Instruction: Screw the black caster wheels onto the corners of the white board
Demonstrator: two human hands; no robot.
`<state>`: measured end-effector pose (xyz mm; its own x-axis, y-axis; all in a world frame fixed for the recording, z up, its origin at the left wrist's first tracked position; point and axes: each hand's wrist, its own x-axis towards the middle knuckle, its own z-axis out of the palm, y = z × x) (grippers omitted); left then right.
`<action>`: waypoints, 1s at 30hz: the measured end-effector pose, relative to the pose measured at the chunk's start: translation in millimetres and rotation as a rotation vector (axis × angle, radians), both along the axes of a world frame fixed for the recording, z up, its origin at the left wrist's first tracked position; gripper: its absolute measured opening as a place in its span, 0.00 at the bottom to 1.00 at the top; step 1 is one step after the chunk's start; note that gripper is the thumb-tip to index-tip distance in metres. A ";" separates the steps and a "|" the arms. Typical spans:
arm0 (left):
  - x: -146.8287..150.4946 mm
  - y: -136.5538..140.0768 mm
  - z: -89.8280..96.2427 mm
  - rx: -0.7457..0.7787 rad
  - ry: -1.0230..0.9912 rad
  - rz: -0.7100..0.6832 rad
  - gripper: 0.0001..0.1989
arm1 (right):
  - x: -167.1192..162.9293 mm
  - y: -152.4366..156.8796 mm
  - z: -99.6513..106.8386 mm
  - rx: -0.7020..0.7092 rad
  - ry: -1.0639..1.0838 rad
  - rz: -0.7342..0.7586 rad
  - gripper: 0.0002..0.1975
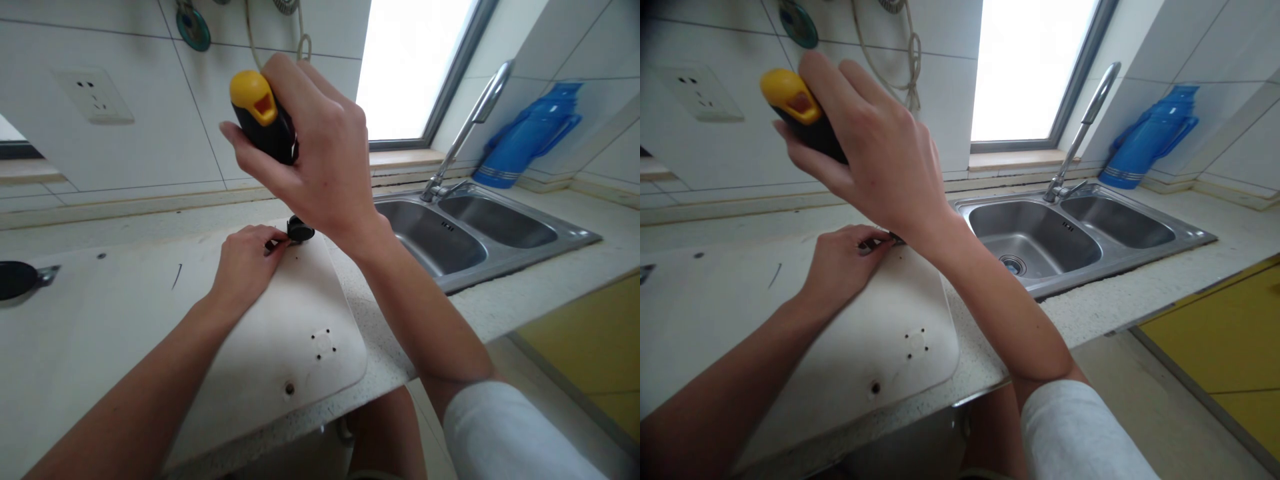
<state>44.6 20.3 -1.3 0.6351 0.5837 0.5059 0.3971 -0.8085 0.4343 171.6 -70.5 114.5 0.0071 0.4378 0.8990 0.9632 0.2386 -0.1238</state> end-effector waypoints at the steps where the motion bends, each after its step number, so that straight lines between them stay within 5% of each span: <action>1: -0.1 0.7 -0.2 -0.006 -0.007 -0.008 0.10 | 0.6 0.4 -0.5 0.007 -0.005 0.013 0.12; 30: -7.1 10.5 -6.8 0.217 0.025 -0.172 0.10 | 7.5 0.7 -0.3 0.079 0.003 -0.029 0.08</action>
<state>37.6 30.8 -8.0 0.7292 0.3461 0.5903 0.2543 -0.9380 0.2357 179.1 -69.8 114.2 0.0211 0.3653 0.9306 0.9695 0.2198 -0.1083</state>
